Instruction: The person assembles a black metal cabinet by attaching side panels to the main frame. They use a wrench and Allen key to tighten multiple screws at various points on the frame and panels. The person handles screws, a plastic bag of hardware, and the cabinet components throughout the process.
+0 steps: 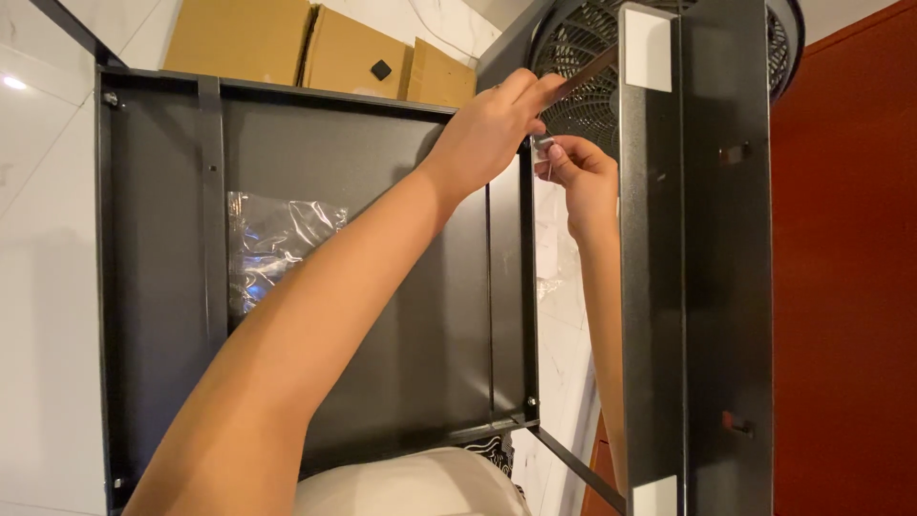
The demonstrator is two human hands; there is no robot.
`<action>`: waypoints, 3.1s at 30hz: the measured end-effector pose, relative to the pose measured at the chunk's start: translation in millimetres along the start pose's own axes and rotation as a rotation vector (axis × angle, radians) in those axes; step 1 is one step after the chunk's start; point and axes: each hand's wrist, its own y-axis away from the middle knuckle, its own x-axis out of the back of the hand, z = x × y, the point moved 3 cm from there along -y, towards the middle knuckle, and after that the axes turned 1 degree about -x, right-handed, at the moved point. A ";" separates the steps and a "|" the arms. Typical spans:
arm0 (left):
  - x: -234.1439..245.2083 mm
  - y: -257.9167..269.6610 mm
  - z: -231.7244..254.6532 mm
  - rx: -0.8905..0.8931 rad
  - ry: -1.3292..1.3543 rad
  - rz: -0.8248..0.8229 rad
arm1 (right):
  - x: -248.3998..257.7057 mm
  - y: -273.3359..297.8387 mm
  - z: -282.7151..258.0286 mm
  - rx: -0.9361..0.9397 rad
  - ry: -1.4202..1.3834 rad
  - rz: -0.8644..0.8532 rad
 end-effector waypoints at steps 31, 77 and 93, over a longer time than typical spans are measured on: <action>6.5 -7.6 14.1 -0.115 0.046 -0.172 | 0.8 -4.0 7.5 -0.009 0.007 -0.034; -2.3 -10.9 14.4 -0.100 0.079 -0.148 | 19.1 -14.9 29.6 -0.092 -0.109 -0.116; -5.9 -10.8 12.0 -0.142 0.061 -0.139 | 19.5 -16.0 47.3 0.010 -0.129 -0.084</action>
